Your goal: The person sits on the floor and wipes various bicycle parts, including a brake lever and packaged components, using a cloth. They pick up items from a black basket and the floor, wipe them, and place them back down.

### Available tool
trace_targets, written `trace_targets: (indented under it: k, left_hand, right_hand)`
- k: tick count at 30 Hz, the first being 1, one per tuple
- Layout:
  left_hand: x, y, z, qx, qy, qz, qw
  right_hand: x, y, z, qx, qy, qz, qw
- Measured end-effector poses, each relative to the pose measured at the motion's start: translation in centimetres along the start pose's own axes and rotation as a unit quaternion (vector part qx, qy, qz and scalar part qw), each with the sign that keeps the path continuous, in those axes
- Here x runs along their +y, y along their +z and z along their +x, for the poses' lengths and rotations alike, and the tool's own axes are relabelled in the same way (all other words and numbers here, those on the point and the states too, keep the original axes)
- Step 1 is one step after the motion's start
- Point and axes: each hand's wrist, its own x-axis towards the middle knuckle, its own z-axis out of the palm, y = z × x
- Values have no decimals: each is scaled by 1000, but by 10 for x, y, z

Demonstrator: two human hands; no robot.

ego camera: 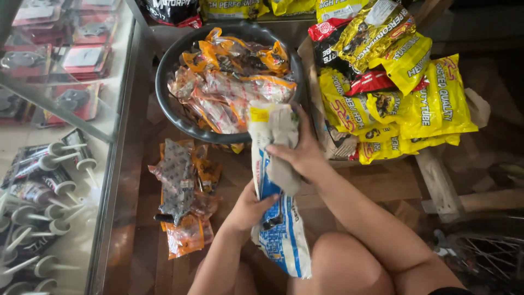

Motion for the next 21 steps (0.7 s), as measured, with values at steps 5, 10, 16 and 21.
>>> trace_targets:
  k: [5,10,16,21]
  left_hand:
    - [21,4,0,-29,27,71,997]
    - [36,7,-5,-18,17,64,998]
    - [63,19,-9,4,20,62,998]
    - [71,27,-9,57,36,187,980]
  right_hand:
    - [23,2,11,157,-30,103,982]
    - [54,-9,36,174,6,29,984]
    - [57,-26,41,187,17,-30,982]
    - [101,-48,54,291,-110,-61,948]
